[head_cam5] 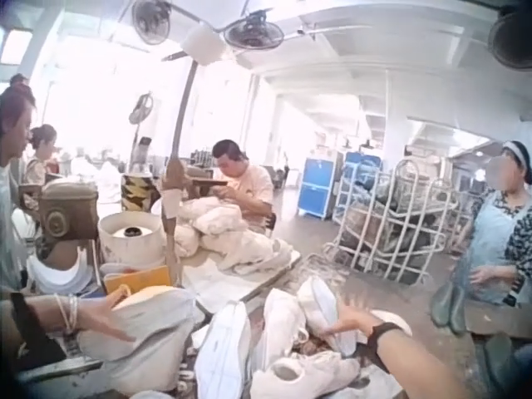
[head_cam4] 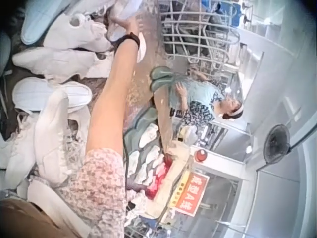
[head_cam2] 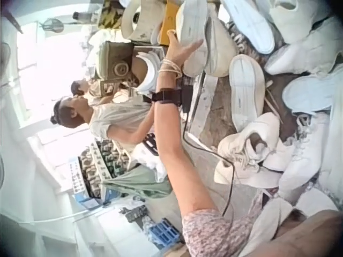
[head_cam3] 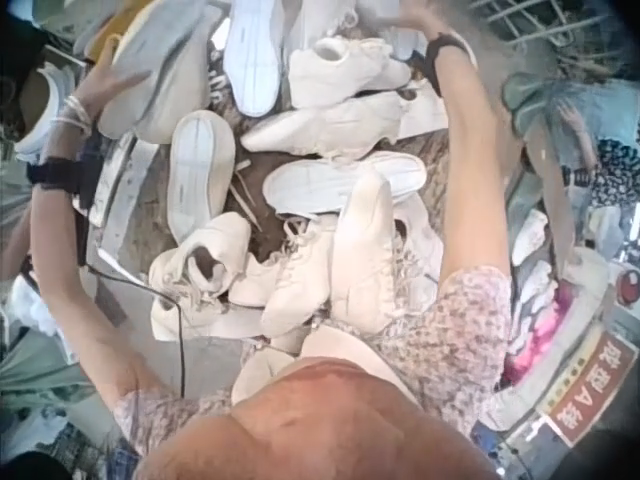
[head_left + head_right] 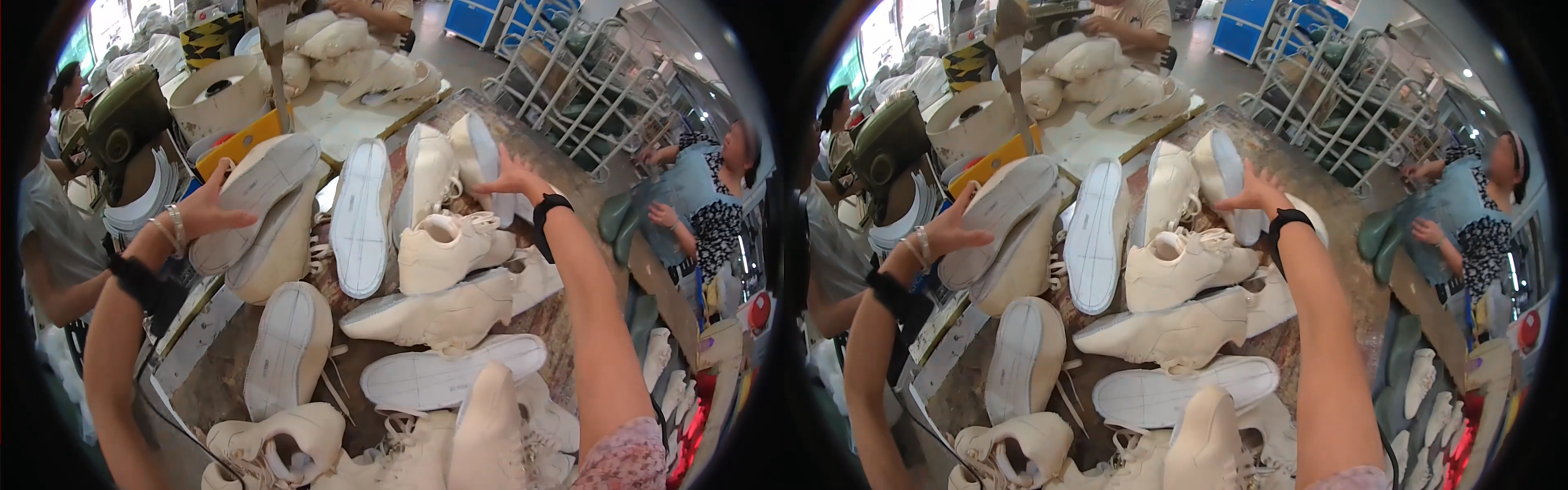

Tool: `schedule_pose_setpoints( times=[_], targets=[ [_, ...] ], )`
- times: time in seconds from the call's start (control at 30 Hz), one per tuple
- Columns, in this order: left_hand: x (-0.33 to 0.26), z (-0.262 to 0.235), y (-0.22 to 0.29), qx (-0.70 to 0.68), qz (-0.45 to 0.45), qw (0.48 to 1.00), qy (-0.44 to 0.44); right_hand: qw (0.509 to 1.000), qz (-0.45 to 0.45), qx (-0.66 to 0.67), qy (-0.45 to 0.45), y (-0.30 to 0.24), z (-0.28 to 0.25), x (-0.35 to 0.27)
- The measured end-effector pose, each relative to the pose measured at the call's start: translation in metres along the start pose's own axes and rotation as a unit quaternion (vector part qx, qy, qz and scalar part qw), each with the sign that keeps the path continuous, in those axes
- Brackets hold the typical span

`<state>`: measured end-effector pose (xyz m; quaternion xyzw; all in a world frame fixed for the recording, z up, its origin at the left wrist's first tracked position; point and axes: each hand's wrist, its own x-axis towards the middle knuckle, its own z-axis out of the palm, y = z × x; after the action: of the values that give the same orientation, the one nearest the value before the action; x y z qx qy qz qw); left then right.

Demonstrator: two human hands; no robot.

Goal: Inspecting finished shoes and placing them onto a conveyor belt from a large pile.

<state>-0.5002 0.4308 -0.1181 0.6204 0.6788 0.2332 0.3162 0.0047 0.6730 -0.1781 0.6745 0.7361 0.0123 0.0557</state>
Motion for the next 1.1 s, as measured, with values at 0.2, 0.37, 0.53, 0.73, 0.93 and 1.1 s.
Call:
schedule_pose_setpoints(
  times=[0.2,0.37,0.53,0.73,0.93,1.1],
  targets=[
    [-0.033,0.000,-0.046,-0.049,-0.038,0.998,0.026,0.997,-0.001,0.067,-0.046,-0.032,-0.015,0.009],
    [-0.025,0.015,-0.027,-0.060,-0.041,0.994,0.079,0.995,0.093,0.009,0.027,-0.058,-0.029,-0.026],
    [-0.019,0.019,-0.015,-0.190,-0.059,0.972,0.126,0.979,0.037,0.142,0.139,0.007,-0.117,-0.054],
    [-0.087,-0.008,0.094,-0.285,0.019,0.957,0.059,0.938,-0.004,0.343,0.044,0.103,-0.205,-0.235],
    [-0.136,0.100,0.278,-0.167,0.111,0.971,-0.130,0.820,0.228,0.503,-0.149,0.181,-0.157,-0.396],
    [-0.133,0.243,0.367,0.110,0.227,0.954,-0.163,0.724,0.303,0.552,-0.283,0.214,-0.080,-0.454]
  ],
)
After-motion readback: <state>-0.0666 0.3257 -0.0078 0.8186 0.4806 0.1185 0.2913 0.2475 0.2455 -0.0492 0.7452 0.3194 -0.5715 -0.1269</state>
